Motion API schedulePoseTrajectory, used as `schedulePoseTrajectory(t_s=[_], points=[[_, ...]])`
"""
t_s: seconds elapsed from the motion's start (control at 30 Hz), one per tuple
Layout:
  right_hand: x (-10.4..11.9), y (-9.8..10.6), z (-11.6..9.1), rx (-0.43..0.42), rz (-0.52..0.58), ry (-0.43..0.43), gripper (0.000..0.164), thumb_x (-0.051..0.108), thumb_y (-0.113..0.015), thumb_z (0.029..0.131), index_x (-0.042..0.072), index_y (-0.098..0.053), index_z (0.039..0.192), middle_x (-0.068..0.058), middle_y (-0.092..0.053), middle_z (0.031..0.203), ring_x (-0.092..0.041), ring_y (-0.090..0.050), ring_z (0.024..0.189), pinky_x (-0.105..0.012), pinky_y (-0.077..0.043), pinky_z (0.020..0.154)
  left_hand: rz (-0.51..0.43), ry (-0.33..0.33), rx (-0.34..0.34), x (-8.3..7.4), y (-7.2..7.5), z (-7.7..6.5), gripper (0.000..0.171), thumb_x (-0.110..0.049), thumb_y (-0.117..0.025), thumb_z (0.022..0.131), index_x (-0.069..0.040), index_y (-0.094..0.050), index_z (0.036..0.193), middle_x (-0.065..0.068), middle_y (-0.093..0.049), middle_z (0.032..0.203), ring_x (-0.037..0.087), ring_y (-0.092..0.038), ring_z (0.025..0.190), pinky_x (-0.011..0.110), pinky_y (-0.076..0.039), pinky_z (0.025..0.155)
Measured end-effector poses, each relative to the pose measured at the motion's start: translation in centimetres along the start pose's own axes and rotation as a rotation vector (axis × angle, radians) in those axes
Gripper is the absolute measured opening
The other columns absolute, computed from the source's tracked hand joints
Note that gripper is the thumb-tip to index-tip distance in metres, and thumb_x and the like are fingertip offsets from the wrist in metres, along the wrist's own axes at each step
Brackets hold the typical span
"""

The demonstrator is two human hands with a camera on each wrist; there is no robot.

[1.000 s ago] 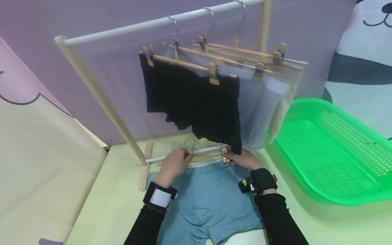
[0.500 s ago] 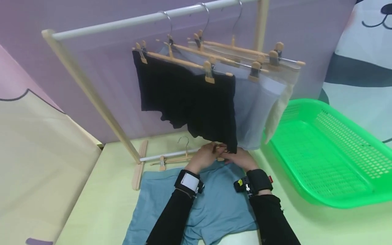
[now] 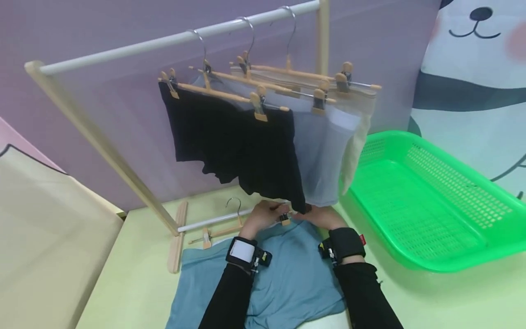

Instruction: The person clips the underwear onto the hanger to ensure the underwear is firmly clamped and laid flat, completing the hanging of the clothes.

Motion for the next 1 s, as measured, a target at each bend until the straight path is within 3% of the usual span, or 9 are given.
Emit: schedulePoseTrajectory(t_s=[0.1,0.23,0.33,0.4,0.57,0.73,0.87,1.0], points=[[0.3,-0.2,-0.2,0.034,0.026,-0.002,0.065,0.019,-0.063,0.097,-0.009,-0.031,0.146,-0.031,-0.034,0.148,-0.046,-0.038,0.133,-0.051,-0.039,0.104,-0.006,-0.039,-0.017,0.2,0.3,0.0,0.046,-0.030,-0.061,0.099,-0.010,-0.049,0.060,-0.007,-0.037,0.053,0.007,-0.036,0.050,0.021,-0.028,0.050],[0.6,-0.6,-0.4,0.084,0.077,-0.011,0.067,0.019,-0.063,0.097,-0.008,-0.029,0.148,-0.030,-0.032,0.151,-0.045,-0.036,0.135,-0.050,-0.039,0.105,-0.023,-0.115,-0.035,0.0,0.7,0.0,0.036,-0.031,-0.066,0.096,-0.003,-0.070,0.073,-0.005,-0.054,0.057,0.005,-0.045,0.055,0.019,-0.035,0.054],[0.5,-0.6,-0.5,0.063,0.072,-0.005,0.070,0.016,-0.061,0.097,-0.009,-0.023,0.151,-0.030,-0.029,0.153,-0.045,-0.034,0.136,-0.049,-0.037,0.106,-0.026,-0.152,-0.018,-0.2,0.9,0.0,0.033,-0.033,-0.067,0.095,-0.004,-0.074,0.081,0.002,-0.065,0.066,0.005,-0.049,0.062,0.020,-0.037,0.057],[0.4,-0.4,-0.5,0.037,0.060,0.007,0.063,0.013,-0.061,0.097,-0.011,-0.031,0.146,-0.032,-0.037,0.147,-0.045,-0.042,0.130,-0.048,-0.041,0.102,-0.026,-0.169,-0.012,-0.3,1.0,0.1,0.030,-0.033,-0.068,0.095,-0.006,-0.076,0.085,0.005,-0.069,0.073,0.006,-0.052,0.065,0.020,-0.039,0.059],[0.1,-0.2,-0.3,-0.002,0.047,0.020,0.040,0.008,-0.064,0.094,-0.015,-0.051,0.125,-0.031,-0.055,0.121,-0.036,-0.058,0.104,-0.041,-0.049,0.086,-0.039,-0.194,-0.068,-0.3,1.5,0.2,0.028,-0.029,-0.067,0.096,-0.006,-0.075,0.082,0.000,-0.061,0.066,0.006,-0.049,0.062,0.019,-0.038,0.057],[-0.3,-0.4,-0.1,0.002,0.078,-0.038,0.043,0.010,-0.062,0.095,-0.014,-0.050,0.128,-0.029,-0.053,0.125,-0.034,-0.056,0.109,-0.039,-0.047,0.090,-0.041,-0.203,-0.133,-0.1,1.8,0.2,0.045,-0.028,-0.067,0.096,-0.001,-0.059,0.061,-0.006,-0.040,0.053,0.006,-0.039,0.052,0.020,-0.029,0.051],[-0.6,-0.5,0.0,-0.026,0.122,-0.093,0.041,0.016,-0.060,0.096,-0.011,-0.049,0.125,-0.027,-0.050,0.124,-0.035,-0.052,0.110,-0.040,-0.043,0.091,-0.057,-0.218,-0.130,-0.1,1.7,0.2,0.043,-0.026,-0.067,0.096,-0.001,-0.058,0.063,-0.006,-0.042,0.055,0.006,-0.042,0.056,0.020,-0.033,0.054],[-1.1,-0.2,-0.4,-0.087,0.151,-0.197,0.069,0.035,-0.062,0.094,-0.007,-0.033,0.141,-0.028,-0.035,0.139,-0.043,-0.041,0.125,-0.051,-0.037,0.104,-0.071,-0.179,-0.080,0.0,1.5,0.1,0.033,-0.028,-0.067,0.096,-0.004,-0.068,0.073,-0.004,-0.051,0.060,0.006,-0.046,0.061,0.020,-0.036,0.057]])
Point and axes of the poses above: each hand's wrist, its own z-axis towards the middle knuckle, its own y-axis out of the back of the hand, x = y × z, the point moved 6 cm from there along z, towards the middle knuckle
